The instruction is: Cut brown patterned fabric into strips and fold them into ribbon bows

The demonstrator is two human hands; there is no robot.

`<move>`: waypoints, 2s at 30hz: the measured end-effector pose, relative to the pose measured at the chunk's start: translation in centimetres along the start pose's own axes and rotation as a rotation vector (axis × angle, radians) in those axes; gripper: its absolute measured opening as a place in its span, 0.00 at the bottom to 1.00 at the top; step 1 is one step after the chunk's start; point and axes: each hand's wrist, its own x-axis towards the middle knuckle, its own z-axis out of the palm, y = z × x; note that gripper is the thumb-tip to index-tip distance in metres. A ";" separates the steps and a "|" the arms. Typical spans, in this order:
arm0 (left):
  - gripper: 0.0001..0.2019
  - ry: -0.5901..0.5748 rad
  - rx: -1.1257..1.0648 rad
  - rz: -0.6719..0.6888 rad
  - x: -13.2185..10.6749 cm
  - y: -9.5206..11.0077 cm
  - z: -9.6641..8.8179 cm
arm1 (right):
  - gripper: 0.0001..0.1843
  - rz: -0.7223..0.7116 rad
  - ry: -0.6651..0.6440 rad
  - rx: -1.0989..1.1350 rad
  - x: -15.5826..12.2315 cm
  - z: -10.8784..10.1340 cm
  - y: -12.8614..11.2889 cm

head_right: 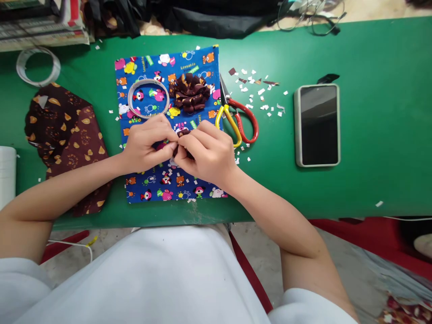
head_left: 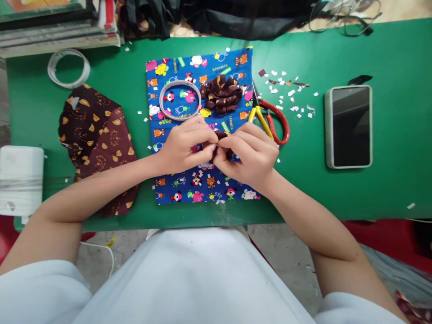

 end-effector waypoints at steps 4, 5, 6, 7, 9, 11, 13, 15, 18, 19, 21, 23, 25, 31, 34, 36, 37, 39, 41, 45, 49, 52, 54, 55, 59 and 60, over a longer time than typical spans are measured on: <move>0.08 0.004 -0.013 0.025 0.1 0.0 -0.1 | 0.06 0.010 -0.015 0.014 0.2 -0.2 0.0; 0.08 0.006 -0.018 0.035 0.1 0.0 -0.1 | 0.06 0.008 -0.011 0.013 0.3 -0.2 0.0; 0.08 0.008 -0.023 0.043 0.2 0.0 -0.1 | 0.06 0.003 -0.005 0.013 0.3 -0.2 0.0; 0.08 0.007 -0.027 0.045 0.2 0.0 -0.1 | 0.07 0.002 0.000 0.015 0.3 -0.2 0.0; 0.08 -0.005 -0.028 0.029 0.2 0.0 -0.2 | 0.08 -0.002 0.003 0.025 0.2 -0.1 0.1; 0.08 -0.025 -0.021 -0.001 0.2 0.0 -0.2 | 0.09 -0.010 0.002 0.034 0.1 -0.1 0.2; 0.07 -0.034 -0.017 -0.025 0.2 0.0 -0.2 | 0.10 -0.022 -0.005 0.027 0.0 0.0 0.2; 0.07 -0.029 -0.023 -0.034 0.1 0.0 -0.2 | 0.10 -0.028 -0.018 0.005 0.0 0.1 0.2; 0.07 -0.016 -0.034 -0.036 0.1 0.1 -0.2 | 0.11 -0.026 -0.040 -0.026 0.2 0.0 0.1; 0.07 -0.012 -0.036 -0.034 0.1 0.1 -0.2 | 0.11 -0.026 -0.039 -0.027 0.2 0.0 0.0; 0.07 0.003 -0.047 -0.023 0.1 0.1 -0.2 | 0.11 -0.026 -0.031 -0.011 0.4 -0.1 0.0; 0.07 0.021 -0.061 -0.013 0.1 0.1 -0.2 | 0.09 -0.011 -0.033 0.015 0.5 -0.3 0.0; 0.08 0.027 -0.072 -0.018 0.2 0.1 -0.3 | 0.08 0.023 -0.052 0.042 0.5 -0.5 0.0; 0.11 0.030 -0.085 -0.050 0.3 -0.1 -0.4 | 0.05 0.118 -0.073 0.123 0.4 -0.6 -0.1; 0.12 0.025 -0.084 -0.045 0.3 -0.2 -0.4 | 0.06 0.136 -0.081 0.144 0.4 -0.5 -0.1; 0.11 0.019 -0.085 -0.033 0.2 -0.2 -0.3 | 0.06 0.138 -0.070 0.179 0.4 -0.5 -0.1; 0.11 0.019 -0.081 -0.027 0.2 -0.2 -0.3 | 0.06 0.140 -0.061 0.200 0.4 -0.5 -0.1; 0.09 0.026 -0.067 -0.026 0.1 -0.2 -0.3 | 0.06 0.150 -0.045 0.233 0.4 -0.5 -0.1; 0.07 0.046 -0.056 -0.030 0.0 -0.2 -0.2 | 0.06 0.164 -0.033 0.249 0.4 -0.5 0.0; 0.07 0.057 -0.031 0.003 -0.2 0.0 -0.2 | 0.05 0.181 -0.023 0.262 0.3 -0.5 0.1; 0.10 0.022 0.015 0.063 -0.2 0.1 -0.2 | 0.05 0.181 -0.037 0.267 0.4 -0.6 0.0; 0.12 0.019 0.032 0.062 -0.1 0.0 -0.2 | 0.05 0.160 -0.023 0.270 0.5 -0.6 -0.1; 0.12 0.007 0.037 0.061 0.0 -0.1 -0.1 | 0.06 0.152 -0.023 0.271 0.6 -0.7 -0.1; 0.12 -0.002 0.039 0.063 0.0 -0.2 -0.1 | 0.06 0.148 -0.025 0.270 0.6 -0.7 -0.1; 0.12 -0.038 0.040 0.072 0.0 -0.2 -0.1 | 0.06 0.127 -0.025 0.283 0.6 -0.7 -0.2; 0.12 -0.045 0.040 0.075 0.1 -0.2 -0.1 | 0.06 0.127 -0.027 0.291 0.6 -0.7 -0.2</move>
